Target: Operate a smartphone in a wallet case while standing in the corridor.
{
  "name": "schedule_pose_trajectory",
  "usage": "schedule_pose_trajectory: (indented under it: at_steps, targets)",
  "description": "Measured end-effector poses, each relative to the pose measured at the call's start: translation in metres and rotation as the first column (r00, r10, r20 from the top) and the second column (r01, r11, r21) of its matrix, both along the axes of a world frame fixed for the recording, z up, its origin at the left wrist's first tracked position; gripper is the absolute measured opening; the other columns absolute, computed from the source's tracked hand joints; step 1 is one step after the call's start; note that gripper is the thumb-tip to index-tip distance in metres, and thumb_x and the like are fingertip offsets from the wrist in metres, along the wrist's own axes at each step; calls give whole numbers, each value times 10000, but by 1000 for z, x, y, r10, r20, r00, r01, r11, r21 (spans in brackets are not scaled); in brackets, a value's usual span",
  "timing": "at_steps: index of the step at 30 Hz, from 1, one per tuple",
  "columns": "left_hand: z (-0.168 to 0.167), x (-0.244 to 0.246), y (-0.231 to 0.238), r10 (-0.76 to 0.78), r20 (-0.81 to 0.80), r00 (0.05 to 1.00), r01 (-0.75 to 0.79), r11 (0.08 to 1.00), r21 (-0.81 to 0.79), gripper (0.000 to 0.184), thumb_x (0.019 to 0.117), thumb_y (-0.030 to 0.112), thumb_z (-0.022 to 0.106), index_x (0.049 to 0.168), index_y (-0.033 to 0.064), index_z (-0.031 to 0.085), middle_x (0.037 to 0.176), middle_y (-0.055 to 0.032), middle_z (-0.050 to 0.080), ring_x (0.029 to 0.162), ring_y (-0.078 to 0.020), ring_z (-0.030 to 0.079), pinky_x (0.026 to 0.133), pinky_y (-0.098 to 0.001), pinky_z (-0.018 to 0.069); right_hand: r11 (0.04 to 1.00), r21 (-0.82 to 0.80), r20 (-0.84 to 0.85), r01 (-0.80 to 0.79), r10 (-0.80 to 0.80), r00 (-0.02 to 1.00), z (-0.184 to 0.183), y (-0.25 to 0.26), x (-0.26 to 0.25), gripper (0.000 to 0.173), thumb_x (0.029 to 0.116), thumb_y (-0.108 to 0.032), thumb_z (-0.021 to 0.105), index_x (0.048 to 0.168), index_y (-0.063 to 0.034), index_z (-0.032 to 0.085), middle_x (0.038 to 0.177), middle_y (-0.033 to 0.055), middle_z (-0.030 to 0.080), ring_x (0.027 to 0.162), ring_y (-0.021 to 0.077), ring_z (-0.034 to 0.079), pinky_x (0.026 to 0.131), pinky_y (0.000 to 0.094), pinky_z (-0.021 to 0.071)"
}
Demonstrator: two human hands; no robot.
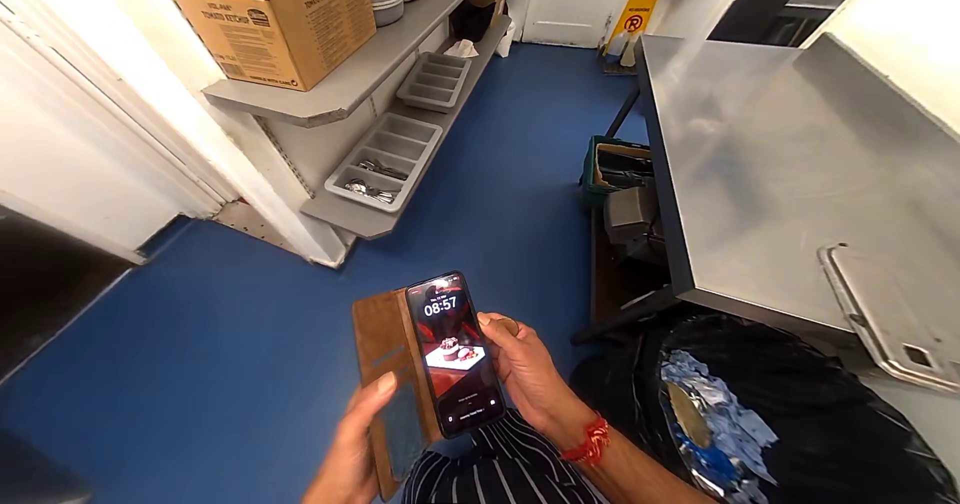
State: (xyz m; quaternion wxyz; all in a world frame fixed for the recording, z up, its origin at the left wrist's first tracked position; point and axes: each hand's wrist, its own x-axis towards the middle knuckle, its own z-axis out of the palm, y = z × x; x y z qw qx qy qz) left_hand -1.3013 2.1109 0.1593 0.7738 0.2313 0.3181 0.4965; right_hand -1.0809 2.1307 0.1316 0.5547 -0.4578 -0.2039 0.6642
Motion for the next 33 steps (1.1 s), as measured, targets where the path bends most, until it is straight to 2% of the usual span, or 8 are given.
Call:
schedule_pose_trajectory:
  at_steps: [8,14,21,27,33]
  targets:
    - [2,2,-1,12,-24,1000,-13,1000,-18,503,763,385,866,1140,115,670,991,-87,777,897,-175,766,807,-367,645,1000,-25,4,14,-14,1000,0,-1,2,209,1045,-162,573,1048,13,685,904,131,746,813,184,738,741,323,626]
    - [2,3,0,-7,-27,1000,6,1000,-3,469,792,390,844,1144,129,679,1009,-83,777,915,-178,764,819,-371,643,1000,-26,25,12,-12,1000,3,-1,4,205,1040,-169,579,1051,9,679,892,121,737,797,177,728,729,317,620]
    - [1,2,2,-11,-38,999,11,1000,-2,481,780,389,855,1144,128,679,1000,-76,776,907,-172,764,809,-366,645,999,8,82,36,-37,996,4,0,2,187,1026,-146,588,991,0,700,863,100,734,778,162,722,720,305,618]
    - [0,-5,4,-30,-4,1000,30,1000,10,388,790,393,837,1080,154,737,985,-73,781,897,-161,765,804,-354,643,999,-13,79,34,-33,996,4,-1,-5,221,1047,-170,565,1050,4,701,898,111,742,800,166,727,729,308,617]
    - [-2,-22,6,-60,25,998,60,998,5,382,796,390,835,1081,154,741,996,-76,780,907,-167,765,816,-362,642,999,-12,68,50,-49,996,6,-5,-22,269,1071,-166,504,1103,40,674,922,141,753,824,192,745,759,327,627]
